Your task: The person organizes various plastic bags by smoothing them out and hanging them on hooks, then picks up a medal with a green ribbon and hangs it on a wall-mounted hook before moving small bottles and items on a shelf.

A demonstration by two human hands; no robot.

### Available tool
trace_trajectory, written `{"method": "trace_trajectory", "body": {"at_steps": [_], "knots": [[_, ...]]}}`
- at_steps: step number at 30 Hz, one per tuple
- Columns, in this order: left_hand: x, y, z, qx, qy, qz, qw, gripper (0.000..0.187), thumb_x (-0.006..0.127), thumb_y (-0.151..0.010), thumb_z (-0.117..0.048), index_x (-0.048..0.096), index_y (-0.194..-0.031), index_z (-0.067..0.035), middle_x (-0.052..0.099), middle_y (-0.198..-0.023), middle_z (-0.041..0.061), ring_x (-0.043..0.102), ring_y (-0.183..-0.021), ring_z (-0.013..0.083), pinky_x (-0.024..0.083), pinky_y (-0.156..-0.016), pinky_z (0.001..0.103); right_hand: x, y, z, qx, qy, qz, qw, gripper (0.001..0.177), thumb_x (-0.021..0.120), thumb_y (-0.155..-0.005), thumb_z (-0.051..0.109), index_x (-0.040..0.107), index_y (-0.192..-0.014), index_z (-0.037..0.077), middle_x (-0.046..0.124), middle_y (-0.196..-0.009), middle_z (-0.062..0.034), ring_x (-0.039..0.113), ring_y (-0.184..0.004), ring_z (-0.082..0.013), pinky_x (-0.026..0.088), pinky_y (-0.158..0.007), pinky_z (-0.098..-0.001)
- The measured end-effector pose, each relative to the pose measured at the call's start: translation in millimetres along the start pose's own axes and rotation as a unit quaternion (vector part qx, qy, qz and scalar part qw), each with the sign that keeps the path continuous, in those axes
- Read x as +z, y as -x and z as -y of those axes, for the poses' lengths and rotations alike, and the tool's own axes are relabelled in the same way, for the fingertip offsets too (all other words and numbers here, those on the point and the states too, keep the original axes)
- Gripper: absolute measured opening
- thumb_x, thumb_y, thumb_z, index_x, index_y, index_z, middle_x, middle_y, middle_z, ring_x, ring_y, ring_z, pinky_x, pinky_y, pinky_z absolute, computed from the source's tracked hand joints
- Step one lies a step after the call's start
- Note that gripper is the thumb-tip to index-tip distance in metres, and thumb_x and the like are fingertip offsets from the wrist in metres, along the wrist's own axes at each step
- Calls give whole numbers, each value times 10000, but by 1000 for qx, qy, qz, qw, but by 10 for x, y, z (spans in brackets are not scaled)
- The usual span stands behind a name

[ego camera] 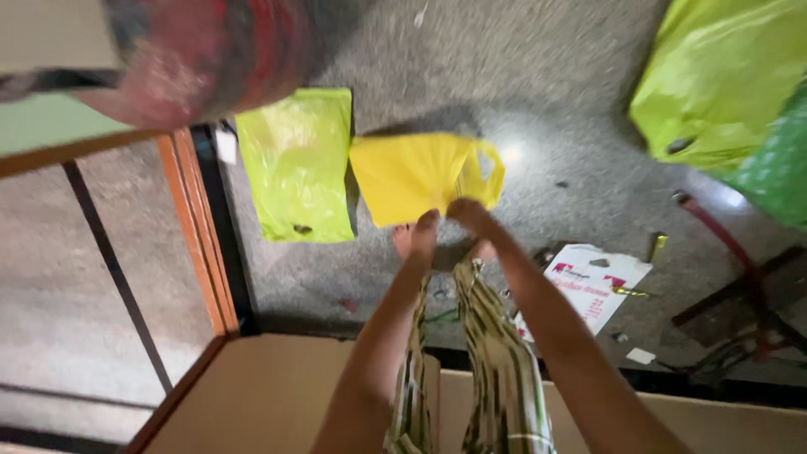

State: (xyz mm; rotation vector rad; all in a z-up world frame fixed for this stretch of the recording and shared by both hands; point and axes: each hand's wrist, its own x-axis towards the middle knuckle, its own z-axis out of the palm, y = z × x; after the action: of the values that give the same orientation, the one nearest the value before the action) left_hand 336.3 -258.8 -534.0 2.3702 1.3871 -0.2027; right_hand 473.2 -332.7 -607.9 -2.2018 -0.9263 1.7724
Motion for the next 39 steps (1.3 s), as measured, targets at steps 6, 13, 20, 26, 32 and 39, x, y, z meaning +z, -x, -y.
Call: {"method": "trace_trajectory", "body": {"at_steps": [6, 13, 20, 26, 32, 39], "knots": [[-1222, 476, -589, -77, 116, 98, 985, 514, 757, -741, -640, 812, -910, -158, 733, -855, 95, 662, -819, 256, 525, -739, 414, -34, 1782, 734, -125, -9, -48, 991, 639, 790, -700, 424, 663, -1206, 55, 676, -1227, -190, 648, -1151, -335, 532, -1030, -461], [-2373, 1269, -1704, -254, 644, 393, 605, 174, 654, -880, -242, 721, -966, -107, 726, -885, 67, 683, -835, 235, 535, -744, 380, -763, 4210, 646, -275, -45, -233, 932, 416, 712, -858, 197, 649, -1250, 72, 590, -1341, -210, 578, -1246, -393, 498, -1028, -452], [-2855, 1809, -3003, -200, 699, 436, 531, 226, 599, -940, -300, 630, -959, -77, 707, -855, 105, 726, -799, 259, 502, -716, 361, -1687, 5919, 208, -129, -175, -435, 874, 375, 674, -926, 244, 677, -1286, 139, 673, -1349, -116, 680, -1220, -316, 555, -1000, -397], [-3355, 2023, -3493, -97, 651, 464, 593, 207, 595, -907, -318, 618, -977, -125, 639, -769, 56, 668, -693, 247, 489, -670, 370, -1847, 6332, -396, 32, -75, -737, 671, 645, 785, -786, 206, 560, -1310, -93, 605, -1270, -348, 591, -1168, -489, 477, -956, -459], [-3589, 1770, -3759, -38, 675, 455, 580, 204, 607, -926, -294, 618, -970, -96, 665, -791, 71, 630, -689, 219, 503, -693, 354, -1588, 6149, -475, -32, -567, -483, 667, 372, 685, -937, 240, 733, -1147, -63, 743, -997, -127, 669, -897, -238, 521, -825, -392], [-3617, 1233, -4096, 48, 625, 442, 641, 299, 640, -921, -266, 570, -1146, -81, 679, -1013, 46, 678, -899, 117, 494, -732, 301, -1861, 5941, -331, -139, -757, -348, 535, 149, 523, -888, 152, 607, -846, 37, 628, -725, -81, 632, -708, -217, 538, -701, -348]]}}
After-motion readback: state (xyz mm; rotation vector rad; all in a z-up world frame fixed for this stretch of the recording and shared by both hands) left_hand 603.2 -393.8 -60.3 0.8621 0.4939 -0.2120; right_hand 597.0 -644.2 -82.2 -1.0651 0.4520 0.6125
